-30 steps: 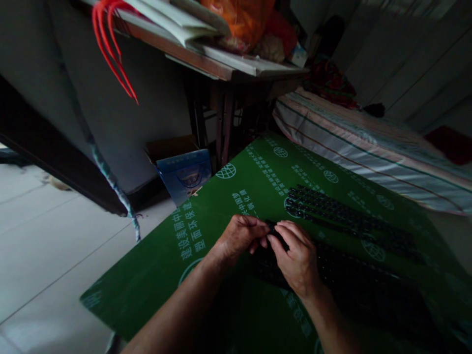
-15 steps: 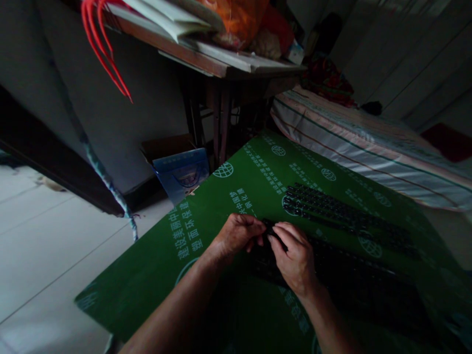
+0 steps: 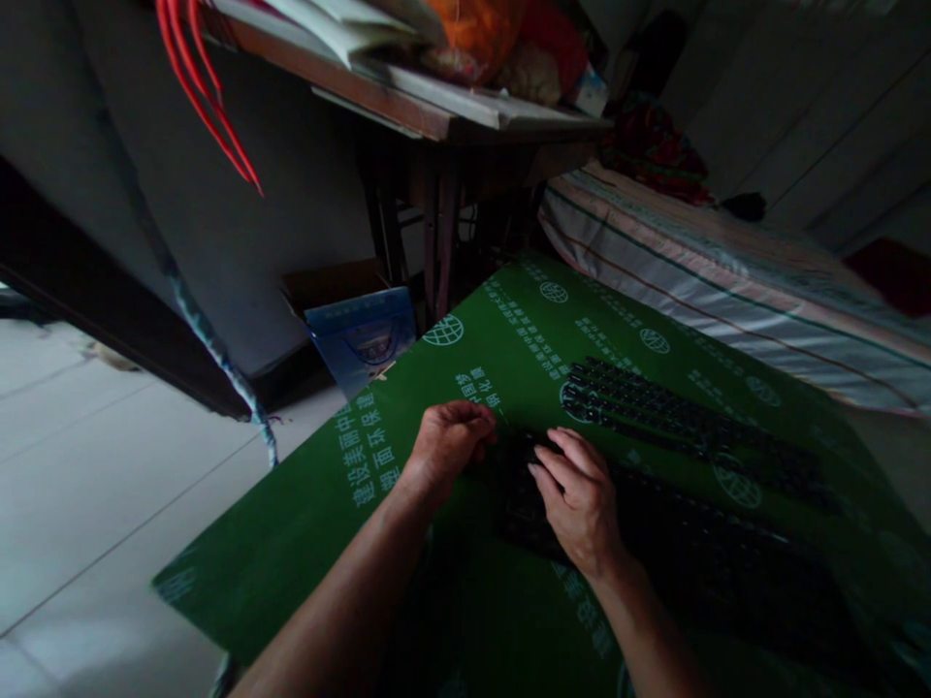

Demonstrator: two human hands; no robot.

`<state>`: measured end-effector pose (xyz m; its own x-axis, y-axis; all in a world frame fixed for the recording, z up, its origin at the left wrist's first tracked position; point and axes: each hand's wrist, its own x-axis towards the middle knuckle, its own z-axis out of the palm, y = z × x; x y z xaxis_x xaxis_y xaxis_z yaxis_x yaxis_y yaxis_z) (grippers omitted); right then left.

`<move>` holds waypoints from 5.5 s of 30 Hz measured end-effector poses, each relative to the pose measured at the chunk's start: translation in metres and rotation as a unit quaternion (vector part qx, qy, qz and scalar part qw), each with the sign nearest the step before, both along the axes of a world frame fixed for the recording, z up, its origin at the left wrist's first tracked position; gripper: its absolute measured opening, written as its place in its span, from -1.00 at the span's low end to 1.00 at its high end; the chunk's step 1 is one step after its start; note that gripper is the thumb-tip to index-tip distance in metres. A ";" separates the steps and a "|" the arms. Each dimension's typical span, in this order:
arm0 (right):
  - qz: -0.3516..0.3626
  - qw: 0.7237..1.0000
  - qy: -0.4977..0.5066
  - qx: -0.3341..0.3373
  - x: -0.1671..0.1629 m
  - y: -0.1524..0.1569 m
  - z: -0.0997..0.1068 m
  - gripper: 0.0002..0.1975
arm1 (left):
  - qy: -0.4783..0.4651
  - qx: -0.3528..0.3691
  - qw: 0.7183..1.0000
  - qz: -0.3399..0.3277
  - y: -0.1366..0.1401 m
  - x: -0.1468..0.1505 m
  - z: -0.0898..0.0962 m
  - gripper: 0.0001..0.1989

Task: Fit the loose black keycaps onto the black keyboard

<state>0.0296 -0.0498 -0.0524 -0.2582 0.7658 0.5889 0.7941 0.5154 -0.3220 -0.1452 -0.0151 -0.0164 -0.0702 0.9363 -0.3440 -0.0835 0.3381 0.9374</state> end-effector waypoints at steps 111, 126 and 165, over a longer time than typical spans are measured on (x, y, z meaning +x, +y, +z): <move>0.010 0.996 -0.012 -0.092 -0.005 0.010 0.011 -0.84 | 0.059 0.051 0.991 0.106 0.005 -0.013 0.000 -0.88; 0.015 0.996 -0.018 -0.084 -0.006 0.011 0.008 -0.82 | 0.113 0.080 0.990 0.006 0.002 -0.003 -0.009 -0.85; 0.017 0.998 -0.037 -0.052 -0.004 0.009 0.000 -0.79 | 0.257 0.150 0.936 -0.186 0.001 0.013 -0.008 -0.89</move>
<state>0.0256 -0.0404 -0.0521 -0.3257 0.8112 0.4857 0.8000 0.5102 -0.3158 -0.1326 -0.0139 -0.0246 0.1967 0.9778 -0.0718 0.4762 -0.0312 0.8788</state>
